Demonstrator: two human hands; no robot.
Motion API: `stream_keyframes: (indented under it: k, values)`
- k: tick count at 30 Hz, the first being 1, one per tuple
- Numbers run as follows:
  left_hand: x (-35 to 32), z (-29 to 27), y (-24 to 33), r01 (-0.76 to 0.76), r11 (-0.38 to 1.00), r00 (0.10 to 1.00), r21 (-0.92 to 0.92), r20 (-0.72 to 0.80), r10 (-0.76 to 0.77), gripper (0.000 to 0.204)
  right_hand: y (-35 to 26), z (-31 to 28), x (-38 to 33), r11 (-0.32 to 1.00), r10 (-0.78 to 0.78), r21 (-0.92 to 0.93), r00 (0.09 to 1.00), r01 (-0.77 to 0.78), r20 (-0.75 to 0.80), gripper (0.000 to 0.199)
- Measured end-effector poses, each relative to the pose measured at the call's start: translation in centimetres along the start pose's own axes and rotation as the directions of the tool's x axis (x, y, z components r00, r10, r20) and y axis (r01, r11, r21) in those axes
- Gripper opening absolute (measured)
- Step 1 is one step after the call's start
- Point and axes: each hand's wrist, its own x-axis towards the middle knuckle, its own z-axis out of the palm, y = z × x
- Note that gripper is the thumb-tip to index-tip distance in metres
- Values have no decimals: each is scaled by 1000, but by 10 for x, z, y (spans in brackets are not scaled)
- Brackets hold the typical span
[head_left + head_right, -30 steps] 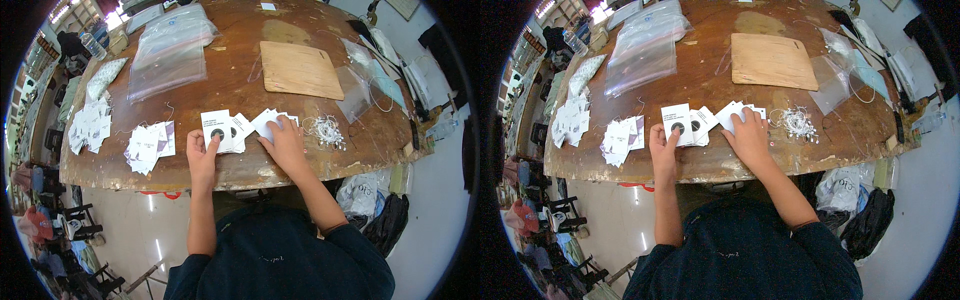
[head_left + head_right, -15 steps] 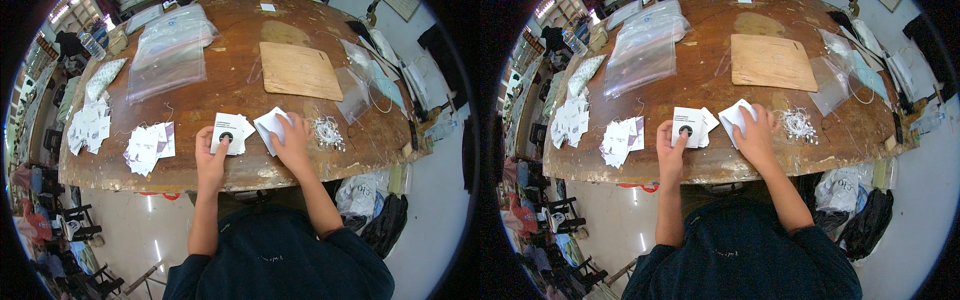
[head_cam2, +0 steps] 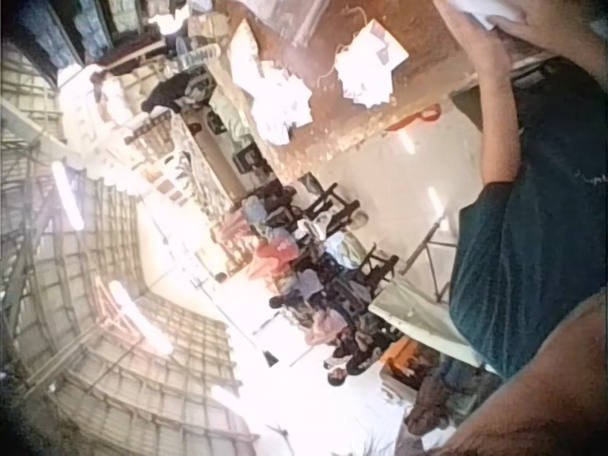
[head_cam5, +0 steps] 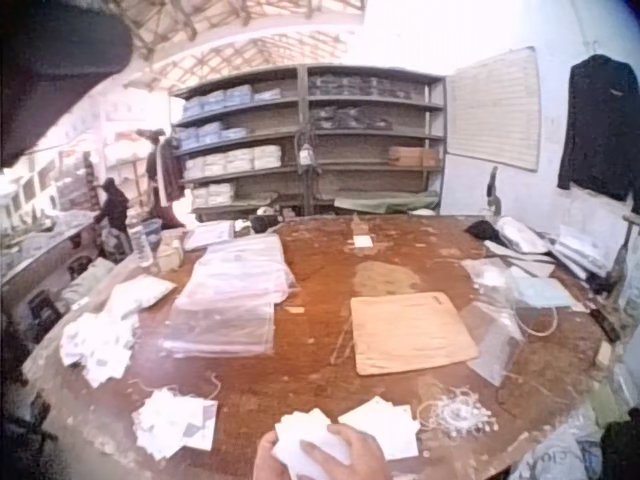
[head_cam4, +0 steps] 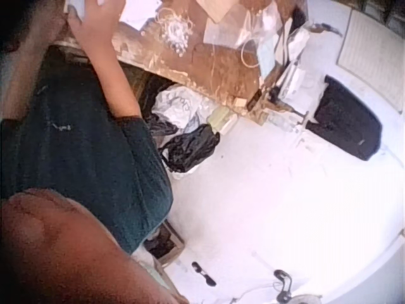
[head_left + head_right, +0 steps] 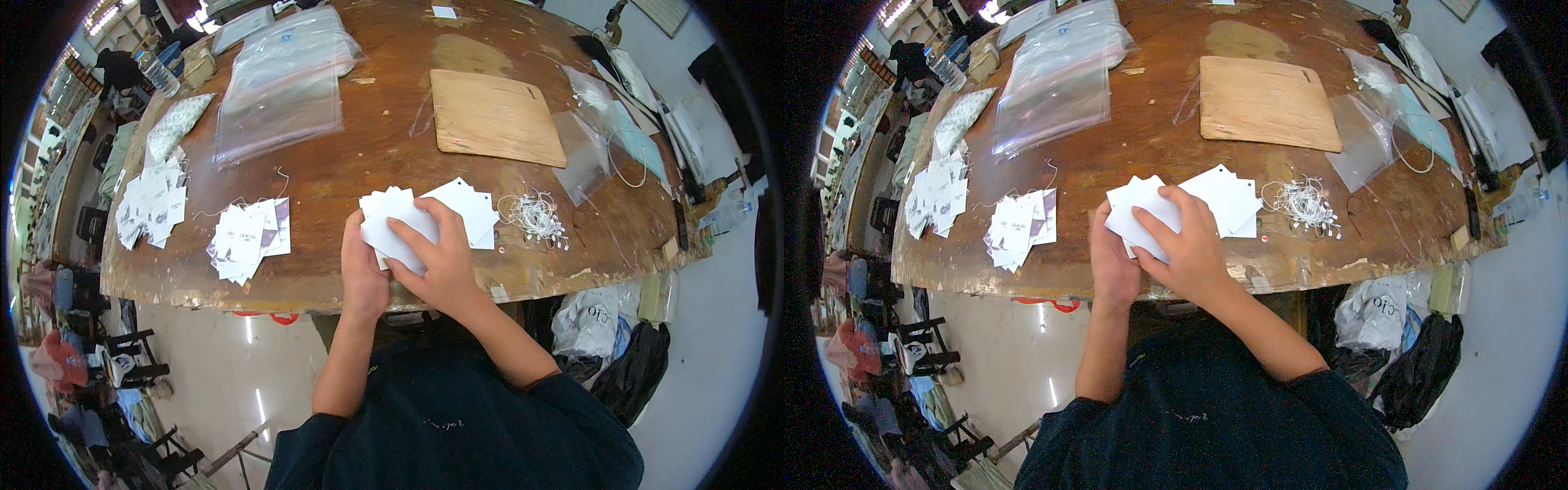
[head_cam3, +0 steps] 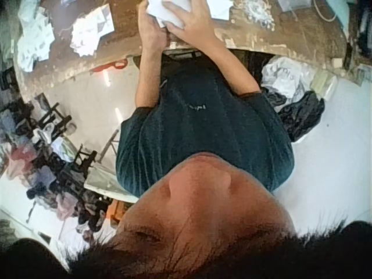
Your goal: The person inserts white strings through holes in small white paper tags and places them into a growing stack on the table. The person repeats this process for multiple tags, handling them one at a time.
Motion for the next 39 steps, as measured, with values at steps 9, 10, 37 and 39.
stream_keyframes:
  k: [9,10,37,39]
  values:
    - [0,-2,-3,29,1000,999,12,41,-29,32,0,0,-7,995,-8,97,1000,10,-25,46]
    - [0,-2,-3,14,1000,998,-2,62,-13,33,1,0,-7,994,-12,110,999,17,-41,45]
    - [-4,6,-7,4,996,996,91,94,-12,34,6,2,3,494,524,774,846,-395,97,17]
    - [-4,7,-8,-39,984,995,173,98,22,33,6,2,3,492,524,775,846,-396,100,17]
